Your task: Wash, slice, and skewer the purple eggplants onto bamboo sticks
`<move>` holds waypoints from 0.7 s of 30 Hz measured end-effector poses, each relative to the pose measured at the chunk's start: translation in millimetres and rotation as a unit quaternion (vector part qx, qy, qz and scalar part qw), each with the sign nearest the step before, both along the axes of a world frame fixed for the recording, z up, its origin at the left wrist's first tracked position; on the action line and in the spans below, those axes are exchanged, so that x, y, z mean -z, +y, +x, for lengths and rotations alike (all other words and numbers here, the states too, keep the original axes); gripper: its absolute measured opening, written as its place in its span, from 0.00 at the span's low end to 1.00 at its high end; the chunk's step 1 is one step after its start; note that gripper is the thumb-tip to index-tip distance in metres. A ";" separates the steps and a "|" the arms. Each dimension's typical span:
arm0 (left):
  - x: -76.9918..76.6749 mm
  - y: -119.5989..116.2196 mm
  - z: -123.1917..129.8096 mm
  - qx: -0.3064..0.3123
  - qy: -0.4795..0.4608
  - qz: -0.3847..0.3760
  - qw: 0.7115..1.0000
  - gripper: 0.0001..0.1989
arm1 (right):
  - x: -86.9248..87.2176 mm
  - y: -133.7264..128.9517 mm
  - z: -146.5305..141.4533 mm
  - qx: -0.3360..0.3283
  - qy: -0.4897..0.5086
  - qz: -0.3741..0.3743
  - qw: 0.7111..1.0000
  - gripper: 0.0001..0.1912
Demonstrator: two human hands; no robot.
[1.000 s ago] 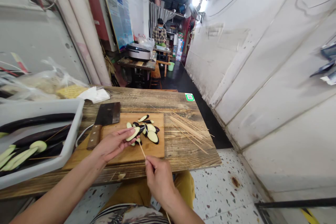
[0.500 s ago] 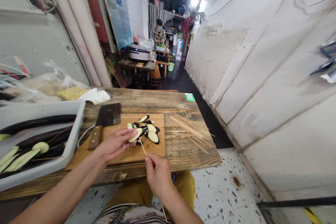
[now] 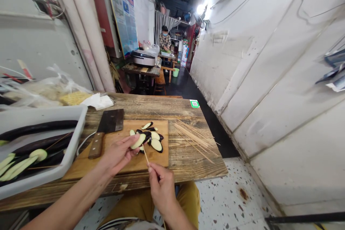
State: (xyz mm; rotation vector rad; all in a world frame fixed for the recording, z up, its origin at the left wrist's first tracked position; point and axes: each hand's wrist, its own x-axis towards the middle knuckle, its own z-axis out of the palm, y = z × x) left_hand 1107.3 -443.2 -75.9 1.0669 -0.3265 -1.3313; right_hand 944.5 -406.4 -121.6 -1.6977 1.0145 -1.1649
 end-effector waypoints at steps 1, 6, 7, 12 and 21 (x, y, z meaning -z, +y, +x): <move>0.2 0.3 0.3 0.005 -0.003 -0.002 1.000 0.07 | 0.7 -0.1 0.0 0.002 0.001 -0.002 1.000 0.15; 5.0 3.0 3.0 0.031 -0.014 -0.016 0.999 0.04 | 4.6 -0.7 2.4 0.012 -0.004 0.001 1.000 0.15; 5.7 3.3 3.6 0.033 -0.016 -0.016 0.999 0.04 | 5.1 -1.0 2.9 0.014 -0.005 -0.001 1.000 0.16; 6.0 4.1 4.6 0.036 -0.023 -0.031 0.999 0.06 | 2.1 -2.0 1.5 0.019 0.006 -0.016 1.000 0.16; 8.5 9.0 -2.2 0.001 -0.053 -0.027 0.998 0.14 | -21.3 15.6 -7.3 -0.038 0.031 0.029 0.998 0.16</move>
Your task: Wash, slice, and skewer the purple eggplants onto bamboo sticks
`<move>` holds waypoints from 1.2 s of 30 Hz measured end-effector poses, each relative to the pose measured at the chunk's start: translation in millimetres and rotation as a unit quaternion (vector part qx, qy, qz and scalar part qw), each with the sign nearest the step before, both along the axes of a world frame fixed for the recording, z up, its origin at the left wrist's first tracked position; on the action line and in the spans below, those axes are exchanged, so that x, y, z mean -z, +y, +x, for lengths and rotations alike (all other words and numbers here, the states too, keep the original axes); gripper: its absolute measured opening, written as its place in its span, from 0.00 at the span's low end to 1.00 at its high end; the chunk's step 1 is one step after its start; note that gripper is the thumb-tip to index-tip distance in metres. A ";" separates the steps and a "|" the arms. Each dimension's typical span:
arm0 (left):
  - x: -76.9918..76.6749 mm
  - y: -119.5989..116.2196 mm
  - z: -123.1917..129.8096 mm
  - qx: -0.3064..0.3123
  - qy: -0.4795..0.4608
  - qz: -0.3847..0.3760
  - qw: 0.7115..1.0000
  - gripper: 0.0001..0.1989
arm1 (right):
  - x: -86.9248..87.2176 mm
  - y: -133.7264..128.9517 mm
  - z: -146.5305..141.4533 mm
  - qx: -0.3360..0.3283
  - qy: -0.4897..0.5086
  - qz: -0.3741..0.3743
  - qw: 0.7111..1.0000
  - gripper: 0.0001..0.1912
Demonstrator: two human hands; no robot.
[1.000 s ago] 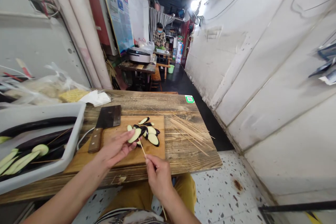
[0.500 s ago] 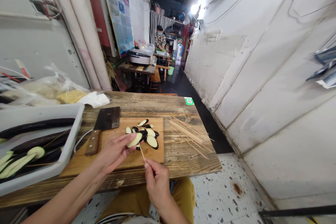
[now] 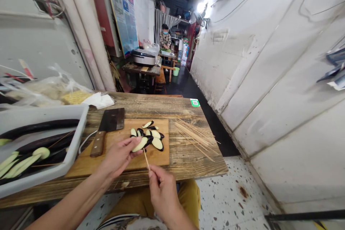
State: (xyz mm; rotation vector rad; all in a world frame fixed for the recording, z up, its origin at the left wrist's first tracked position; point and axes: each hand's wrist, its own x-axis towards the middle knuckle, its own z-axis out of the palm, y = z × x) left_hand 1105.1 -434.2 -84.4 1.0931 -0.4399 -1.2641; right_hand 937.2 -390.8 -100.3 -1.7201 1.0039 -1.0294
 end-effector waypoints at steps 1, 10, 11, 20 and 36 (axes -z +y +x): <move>-0.2 -0.8 1.6 0.000 0.003 0.001 1.000 0.13 | 0.3 0.9 -0.8 0.002 -0.006 0.009 1.000 0.16; -4.6 0.2 9.3 0.030 0.012 0.011 0.999 0.06 | 2.1 0.7 -5.1 0.003 -0.017 0.016 1.000 0.17; -4.7 1.1 8.6 0.030 0.013 0.011 0.999 0.06 | 1.8 0.7 -5.1 0.005 -0.019 0.013 1.000 0.17; -6.2 1.8 5.2 0.031 0.032 0.029 0.999 0.04 | 10.2 -5.5 -3.5 0.026 -0.025 -0.013 0.999 0.16; -3.0 7.6 -8.3 0.070 0.012 0.029 0.997 0.12 | 15.1 -19.4 10.8 0.030 -0.016 -0.022 0.999 0.15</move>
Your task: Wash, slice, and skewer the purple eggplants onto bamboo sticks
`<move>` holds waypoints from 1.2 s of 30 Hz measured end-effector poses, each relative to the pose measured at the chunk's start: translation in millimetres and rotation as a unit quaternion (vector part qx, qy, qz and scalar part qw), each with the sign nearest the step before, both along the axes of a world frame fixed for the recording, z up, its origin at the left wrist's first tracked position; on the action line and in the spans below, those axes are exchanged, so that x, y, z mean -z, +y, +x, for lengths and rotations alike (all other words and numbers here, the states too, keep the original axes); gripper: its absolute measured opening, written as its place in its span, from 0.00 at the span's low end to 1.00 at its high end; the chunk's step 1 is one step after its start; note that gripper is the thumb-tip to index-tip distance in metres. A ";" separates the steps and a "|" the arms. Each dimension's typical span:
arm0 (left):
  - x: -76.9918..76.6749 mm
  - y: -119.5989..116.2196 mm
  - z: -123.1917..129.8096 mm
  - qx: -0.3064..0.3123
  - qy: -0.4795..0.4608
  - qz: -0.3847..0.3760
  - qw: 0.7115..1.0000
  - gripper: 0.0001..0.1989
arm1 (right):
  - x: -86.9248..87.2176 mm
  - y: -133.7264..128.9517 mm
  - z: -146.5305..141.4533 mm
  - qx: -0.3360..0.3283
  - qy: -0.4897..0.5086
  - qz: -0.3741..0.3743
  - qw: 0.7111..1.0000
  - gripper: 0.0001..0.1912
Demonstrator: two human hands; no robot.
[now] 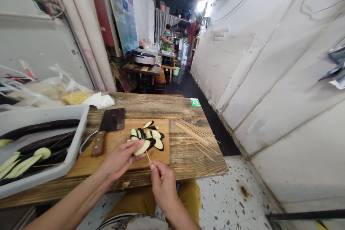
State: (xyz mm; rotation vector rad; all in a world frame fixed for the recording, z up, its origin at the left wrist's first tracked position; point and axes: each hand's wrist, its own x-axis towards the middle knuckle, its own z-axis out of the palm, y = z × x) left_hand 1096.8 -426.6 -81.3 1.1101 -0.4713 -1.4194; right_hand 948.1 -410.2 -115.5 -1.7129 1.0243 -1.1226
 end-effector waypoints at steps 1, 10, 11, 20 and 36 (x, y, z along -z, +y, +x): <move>1.8 1.2 -3.6 0.007 -0.002 0.001 1.000 0.13 | -0.5 -3.7 3.0 0.007 0.007 -0.006 1.000 0.15; 14.7 -8.2 4.6 -0.068 -0.009 0.010 0.998 0.08 | -1.5 2.1 -14.3 -0.045 0.137 -0.008 0.990 0.15; 17.8 -7.1 1.3 -0.054 -0.010 0.020 0.998 0.08 | -0.8 4.6 -16.7 -0.034 0.138 -0.015 0.990 0.15; 50.1 -7.5 -16.3 0.078 -0.292 -0.060 0.951 0.19 | 27.6 0.1 -45.4 0.072 0.087 0.019 0.993 0.15; 62.2 -68.4 29.8 0.076 -0.440 -0.170 0.878 0.15 | 45.9 23.7 -66.2 0.049 -0.007 0.122 0.991 0.17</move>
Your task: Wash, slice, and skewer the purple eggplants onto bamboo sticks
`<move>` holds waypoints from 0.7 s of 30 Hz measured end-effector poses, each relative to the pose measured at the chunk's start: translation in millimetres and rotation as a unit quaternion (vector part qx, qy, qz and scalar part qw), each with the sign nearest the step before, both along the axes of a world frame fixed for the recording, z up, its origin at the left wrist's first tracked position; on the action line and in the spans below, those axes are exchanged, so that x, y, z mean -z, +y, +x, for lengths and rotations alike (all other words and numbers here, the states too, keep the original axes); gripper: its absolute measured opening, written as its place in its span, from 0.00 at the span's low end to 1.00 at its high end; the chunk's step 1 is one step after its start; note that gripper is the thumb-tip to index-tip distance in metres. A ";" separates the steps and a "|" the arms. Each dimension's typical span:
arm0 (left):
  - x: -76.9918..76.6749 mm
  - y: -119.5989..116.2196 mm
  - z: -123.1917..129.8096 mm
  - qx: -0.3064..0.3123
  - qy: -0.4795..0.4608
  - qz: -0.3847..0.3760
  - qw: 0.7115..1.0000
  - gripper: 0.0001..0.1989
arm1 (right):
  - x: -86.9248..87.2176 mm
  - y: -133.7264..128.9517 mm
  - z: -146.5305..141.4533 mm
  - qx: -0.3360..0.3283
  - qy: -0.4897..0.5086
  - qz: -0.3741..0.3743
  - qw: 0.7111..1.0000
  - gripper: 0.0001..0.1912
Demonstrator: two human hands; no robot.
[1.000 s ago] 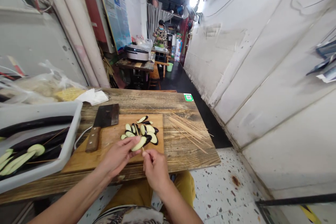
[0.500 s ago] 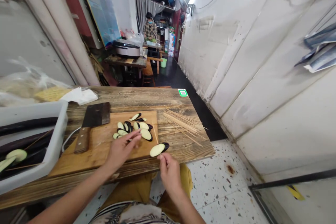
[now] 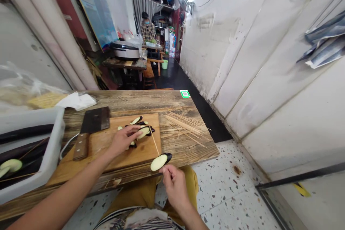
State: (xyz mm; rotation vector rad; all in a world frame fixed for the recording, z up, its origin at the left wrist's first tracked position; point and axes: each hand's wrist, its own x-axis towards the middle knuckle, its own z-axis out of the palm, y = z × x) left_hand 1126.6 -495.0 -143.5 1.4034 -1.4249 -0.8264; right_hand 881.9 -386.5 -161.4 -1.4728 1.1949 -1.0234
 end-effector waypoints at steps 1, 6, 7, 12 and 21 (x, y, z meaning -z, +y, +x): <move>-3.1 3.7 2.3 -0.022 0.064 0.028 0.997 0.17 | -2.4 1.0 2.5 -0.010 0.006 -0.002 1.000 0.17; -20.3 16.3 11.6 -0.035 0.318 0.149 0.936 0.16 | -12.6 1.7 17.3 -0.063 0.034 -0.015 0.997 0.17; -21.9 17.0 12.7 -0.046 0.358 0.160 0.919 0.14 | -14.1 1.7 19.8 -0.071 0.040 -0.017 0.997 0.16; -20.8 17.6 14.5 -0.108 0.452 0.198 0.863 0.07 | -18.9 3.4 26.2 -0.085 0.062 -0.021 0.994 0.15; -22.3 20.6 27.9 -0.046 0.307 0.165 0.936 0.23 | -19.6 3.9 18.4 -0.073 0.059 -0.012 0.996 0.15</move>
